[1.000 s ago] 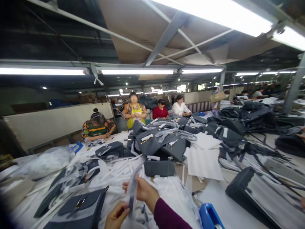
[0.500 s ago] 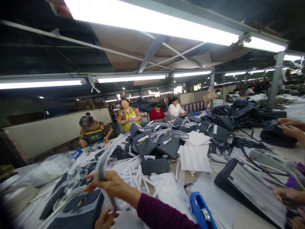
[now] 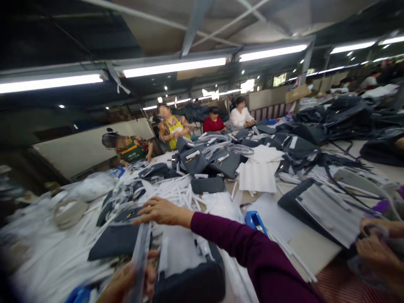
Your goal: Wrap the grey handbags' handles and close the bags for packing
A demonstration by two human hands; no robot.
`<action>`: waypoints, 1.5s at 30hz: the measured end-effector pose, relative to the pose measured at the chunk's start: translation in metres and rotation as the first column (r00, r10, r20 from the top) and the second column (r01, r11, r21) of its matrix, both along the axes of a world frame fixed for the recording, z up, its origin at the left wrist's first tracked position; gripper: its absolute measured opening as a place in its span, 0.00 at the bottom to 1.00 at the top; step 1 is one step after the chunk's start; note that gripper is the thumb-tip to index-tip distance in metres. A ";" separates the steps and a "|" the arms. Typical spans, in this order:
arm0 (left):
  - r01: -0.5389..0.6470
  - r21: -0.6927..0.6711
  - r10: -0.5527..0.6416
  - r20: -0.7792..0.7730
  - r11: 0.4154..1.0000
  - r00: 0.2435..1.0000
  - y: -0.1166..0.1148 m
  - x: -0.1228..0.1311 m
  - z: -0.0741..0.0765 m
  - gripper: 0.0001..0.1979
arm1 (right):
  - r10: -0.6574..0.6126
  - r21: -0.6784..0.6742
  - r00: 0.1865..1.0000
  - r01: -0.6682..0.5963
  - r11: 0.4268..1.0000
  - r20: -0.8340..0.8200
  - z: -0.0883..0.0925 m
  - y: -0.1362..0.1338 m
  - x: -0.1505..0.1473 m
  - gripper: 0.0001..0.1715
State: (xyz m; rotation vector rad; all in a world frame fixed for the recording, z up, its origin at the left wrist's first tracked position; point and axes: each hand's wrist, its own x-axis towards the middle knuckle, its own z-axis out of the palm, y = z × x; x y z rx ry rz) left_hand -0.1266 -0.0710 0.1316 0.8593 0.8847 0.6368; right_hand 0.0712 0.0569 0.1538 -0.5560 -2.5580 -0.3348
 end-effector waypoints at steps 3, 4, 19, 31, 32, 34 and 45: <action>0.074 -0.002 -0.074 -0.024 0.997 0.997 -0.008 0.005 0.006 0.20 | -0.031 -0.051 0.998 0.029 0.998 -0.055 -0.010 0.003 0.000 0.26; 0.080 -0.027 -0.082 -0.047 0.996 0.996 -0.008 0.005 0.005 0.19 | -0.037 -0.066 0.996 0.032 0.997 -0.080 -0.014 0.004 0.000 0.26; -0.354 0.190 0.358 0.011 0.916 0.934 0.011 0.011 -0.017 0.16 | -0.457 -0.689 0.669 -0.115 0.716 -0.586 -0.033 -0.063 0.022 0.16; -0.372 0.294 0.410 -0.078 0.881 0.909 -0.003 0.037 -0.047 0.21 | -0.897 -0.534 0.432 -0.783 -0.319 -0.097 -0.128 -0.121 0.005 0.24; -0.348 0.325 0.403 -0.118 0.880 0.908 -0.004 0.037 -0.048 0.21 | -0.892 -0.564 0.438 -0.768 -0.304 -0.115 -0.124 -0.116 0.008 0.22; -0.311 0.368 0.393 -0.172 0.876 0.903 -0.006 0.038 -0.050 0.22 | -0.868 -0.654 0.473 -0.707 -0.270 -0.153 -0.116 -0.110 0.012 0.14; -0.397 0.106 0.401 -0.015 0.912 0.916 -0.007 0.054 -0.044 0.30 | -0.477 -0.761 0.851 0.155 0.629 -0.221 -0.096 -0.118 0.012 0.15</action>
